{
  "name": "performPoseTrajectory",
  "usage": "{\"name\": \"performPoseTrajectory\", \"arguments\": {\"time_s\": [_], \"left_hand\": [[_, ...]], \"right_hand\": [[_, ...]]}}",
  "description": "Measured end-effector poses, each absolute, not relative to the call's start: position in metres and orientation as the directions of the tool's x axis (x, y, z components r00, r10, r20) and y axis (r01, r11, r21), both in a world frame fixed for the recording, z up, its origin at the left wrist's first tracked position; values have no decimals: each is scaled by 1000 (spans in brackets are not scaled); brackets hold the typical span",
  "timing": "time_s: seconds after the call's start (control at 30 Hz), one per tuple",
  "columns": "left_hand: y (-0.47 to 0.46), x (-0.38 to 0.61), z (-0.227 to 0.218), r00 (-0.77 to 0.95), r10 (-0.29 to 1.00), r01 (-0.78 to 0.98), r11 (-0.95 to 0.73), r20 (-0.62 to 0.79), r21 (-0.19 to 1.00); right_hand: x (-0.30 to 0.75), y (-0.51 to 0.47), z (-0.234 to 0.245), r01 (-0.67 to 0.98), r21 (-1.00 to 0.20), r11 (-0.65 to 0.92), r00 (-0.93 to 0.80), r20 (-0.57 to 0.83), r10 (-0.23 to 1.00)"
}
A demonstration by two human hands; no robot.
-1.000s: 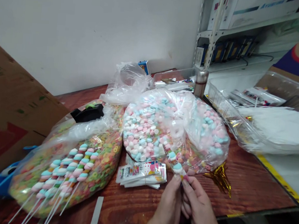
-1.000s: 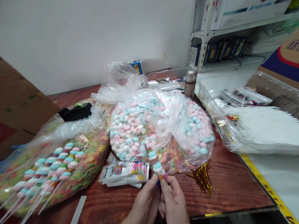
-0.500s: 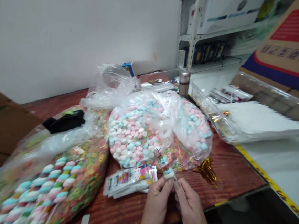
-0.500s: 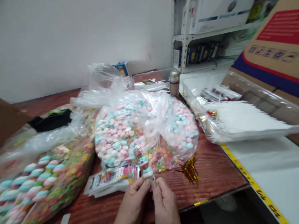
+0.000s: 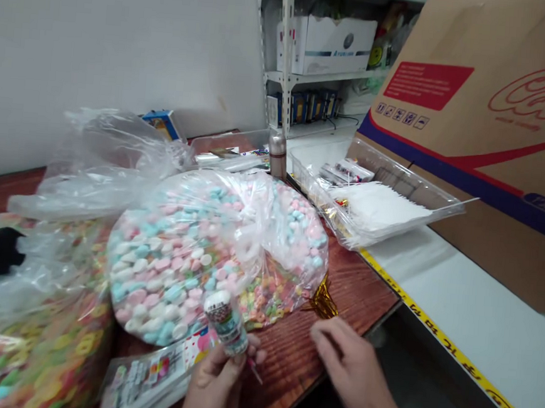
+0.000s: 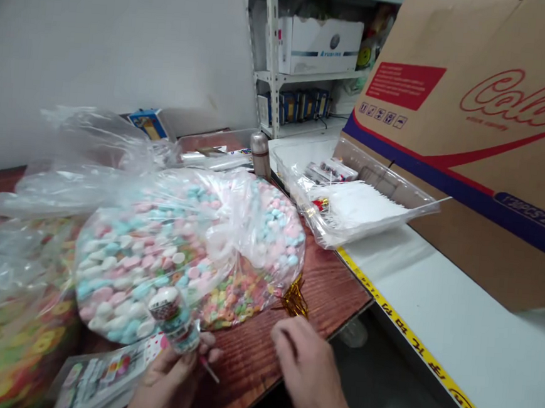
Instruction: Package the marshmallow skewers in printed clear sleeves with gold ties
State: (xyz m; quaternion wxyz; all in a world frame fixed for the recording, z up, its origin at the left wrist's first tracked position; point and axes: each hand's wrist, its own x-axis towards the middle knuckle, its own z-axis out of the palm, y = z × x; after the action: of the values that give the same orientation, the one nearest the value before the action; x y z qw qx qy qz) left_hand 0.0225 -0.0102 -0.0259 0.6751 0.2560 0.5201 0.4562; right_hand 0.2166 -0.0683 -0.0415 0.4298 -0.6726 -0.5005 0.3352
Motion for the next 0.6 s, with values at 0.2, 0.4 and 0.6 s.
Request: {"name": "performPoseTrajectory", "arguments": {"time_s": [0.2, 0.4, 0.6], "left_hand": [[-3, 5, -37, 27, 927, -118, 373, -373, 920], [-5, 3, -44, 38, 951, 5, 306, -306, 952], [-6, 7, -45, 62, 944, 28, 324, -325, 946]], "right_hand": [[277, -44, -49, 729, -653, -205, 365, 118, 924], [257, -27, -47, 802, -582, -133, 238, 108, 965], [234, -10, -51, 803, -587, -103, 223, 135, 965]]}}
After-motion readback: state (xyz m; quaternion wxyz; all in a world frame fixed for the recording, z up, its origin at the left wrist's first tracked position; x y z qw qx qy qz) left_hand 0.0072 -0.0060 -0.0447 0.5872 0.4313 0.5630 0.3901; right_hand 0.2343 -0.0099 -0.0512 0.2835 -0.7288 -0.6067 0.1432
